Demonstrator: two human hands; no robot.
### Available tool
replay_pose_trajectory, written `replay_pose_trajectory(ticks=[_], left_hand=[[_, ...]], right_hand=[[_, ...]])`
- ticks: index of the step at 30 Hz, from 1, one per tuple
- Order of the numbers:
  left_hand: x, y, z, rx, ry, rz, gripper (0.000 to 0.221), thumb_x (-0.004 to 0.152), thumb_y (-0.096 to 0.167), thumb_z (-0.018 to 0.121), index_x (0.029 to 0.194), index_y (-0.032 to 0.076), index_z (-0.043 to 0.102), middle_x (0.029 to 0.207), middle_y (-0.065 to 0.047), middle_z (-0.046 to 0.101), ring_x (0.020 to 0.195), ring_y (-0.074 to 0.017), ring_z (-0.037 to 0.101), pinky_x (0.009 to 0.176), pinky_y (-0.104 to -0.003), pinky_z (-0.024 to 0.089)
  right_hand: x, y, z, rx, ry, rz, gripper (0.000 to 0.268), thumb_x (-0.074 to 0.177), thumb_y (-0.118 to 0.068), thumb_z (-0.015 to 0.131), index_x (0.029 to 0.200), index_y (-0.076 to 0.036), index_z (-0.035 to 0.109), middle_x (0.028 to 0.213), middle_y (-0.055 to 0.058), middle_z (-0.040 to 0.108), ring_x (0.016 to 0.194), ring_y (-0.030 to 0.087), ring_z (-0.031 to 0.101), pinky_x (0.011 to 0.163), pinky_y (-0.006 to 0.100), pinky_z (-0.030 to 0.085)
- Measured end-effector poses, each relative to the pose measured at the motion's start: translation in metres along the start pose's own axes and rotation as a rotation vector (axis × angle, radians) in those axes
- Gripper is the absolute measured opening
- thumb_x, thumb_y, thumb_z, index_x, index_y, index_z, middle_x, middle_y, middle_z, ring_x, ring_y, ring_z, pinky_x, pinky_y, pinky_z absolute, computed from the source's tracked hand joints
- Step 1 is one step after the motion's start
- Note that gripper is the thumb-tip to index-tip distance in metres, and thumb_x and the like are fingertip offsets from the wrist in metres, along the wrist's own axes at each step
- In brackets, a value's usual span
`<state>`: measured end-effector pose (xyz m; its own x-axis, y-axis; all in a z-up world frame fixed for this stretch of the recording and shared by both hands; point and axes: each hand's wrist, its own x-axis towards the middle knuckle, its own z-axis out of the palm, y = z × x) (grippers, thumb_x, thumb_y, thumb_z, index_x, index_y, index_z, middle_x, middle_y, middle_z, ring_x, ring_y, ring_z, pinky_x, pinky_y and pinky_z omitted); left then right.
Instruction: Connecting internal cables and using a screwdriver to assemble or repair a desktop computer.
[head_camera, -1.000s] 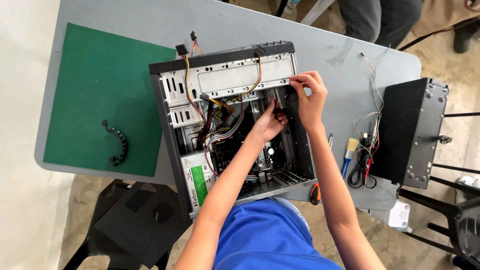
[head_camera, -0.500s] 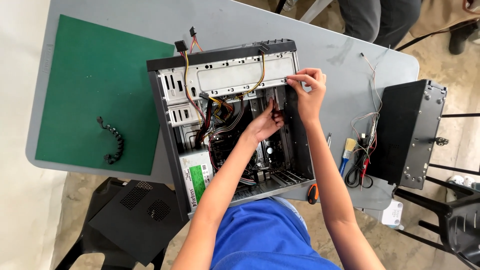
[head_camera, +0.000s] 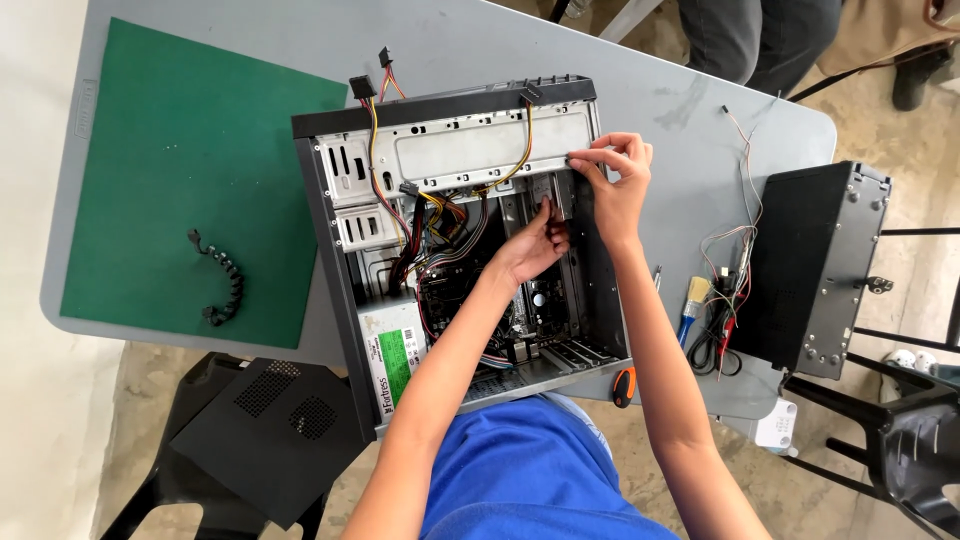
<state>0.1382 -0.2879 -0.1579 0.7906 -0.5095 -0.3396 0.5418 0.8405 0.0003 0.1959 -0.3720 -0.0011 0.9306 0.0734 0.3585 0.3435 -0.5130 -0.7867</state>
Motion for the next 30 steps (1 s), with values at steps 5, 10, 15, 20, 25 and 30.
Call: replay_pose_trajectory(ticks=[5,10,15,20,25,30], left_hand=[[-0.003,0.0,0.003,0.011,-0.004,0.016,0.037,0.092,0.053,0.071,0.088,0.02,0.057,0.08,0.007,0.033,0.07,-0.0088,0.044,0.061,-0.022,0.038],[-0.005,0.001,0.004,0.02,0.003,0.016,0.039,0.091,0.056,0.071,0.088,0.019,0.057,0.08,0.007,0.033,0.069,-0.0083,0.044,0.061,-0.022,0.037],[-0.001,0.001,0.003,0.035,-0.013,0.018,0.04,0.091,0.057,0.071,0.089,0.019,0.058,0.08,0.008,0.031,0.069,-0.0077,0.045,0.061,-0.021,0.038],[-0.002,0.003,0.005,0.041,0.006,0.021,0.04,0.091,0.056,0.07,0.088,0.019,0.058,0.08,0.007,0.031,0.068,-0.0084,0.043,0.06,-0.022,0.038],[-0.004,0.007,0.009,-0.033,0.055,-0.026,0.034,0.086,0.047,0.073,0.086,0.017,0.056,0.077,0.005,0.04,0.064,-0.0092,0.033,0.054,-0.023,0.033],[-0.005,0.002,0.006,0.031,0.016,0.007,0.042,0.09,0.058,0.072,0.09,0.018,0.058,0.08,0.007,0.033,0.069,-0.0086,0.044,0.061,-0.023,0.038]], right_hand=[[0.007,-0.004,-0.003,-0.052,-0.047,-0.03,0.01,0.086,-0.014,0.087,0.092,-0.02,0.082,0.099,-0.002,0.052,0.092,0.014,0.041,0.085,0.026,0.041],[0.013,-0.007,-0.005,-0.114,-0.101,-0.112,0.012,0.084,-0.01,0.088,0.09,-0.017,0.081,0.098,-0.001,0.053,0.092,0.016,0.042,0.086,0.028,0.043],[0.025,-0.005,-0.011,-0.218,-0.247,-0.005,0.017,0.081,-0.011,0.09,0.088,-0.022,0.08,0.092,-0.004,0.056,0.091,0.015,0.049,0.079,0.027,0.046],[0.051,-0.001,-0.007,-0.211,-0.311,0.28,0.065,0.063,-0.007,0.097,0.114,-0.015,0.057,0.096,0.002,0.059,0.089,0.022,0.047,0.081,0.037,0.044],[0.084,-0.017,0.001,-0.362,-0.442,0.743,0.086,0.063,-0.01,0.095,0.124,-0.025,0.036,0.132,0.007,0.038,0.126,0.021,0.037,0.096,0.045,0.045],[0.071,0.061,-0.008,-0.056,-0.415,0.653,0.102,0.058,-0.009,0.104,0.142,-0.017,0.045,0.111,0.02,0.063,0.097,0.028,0.061,0.08,0.045,0.055]])
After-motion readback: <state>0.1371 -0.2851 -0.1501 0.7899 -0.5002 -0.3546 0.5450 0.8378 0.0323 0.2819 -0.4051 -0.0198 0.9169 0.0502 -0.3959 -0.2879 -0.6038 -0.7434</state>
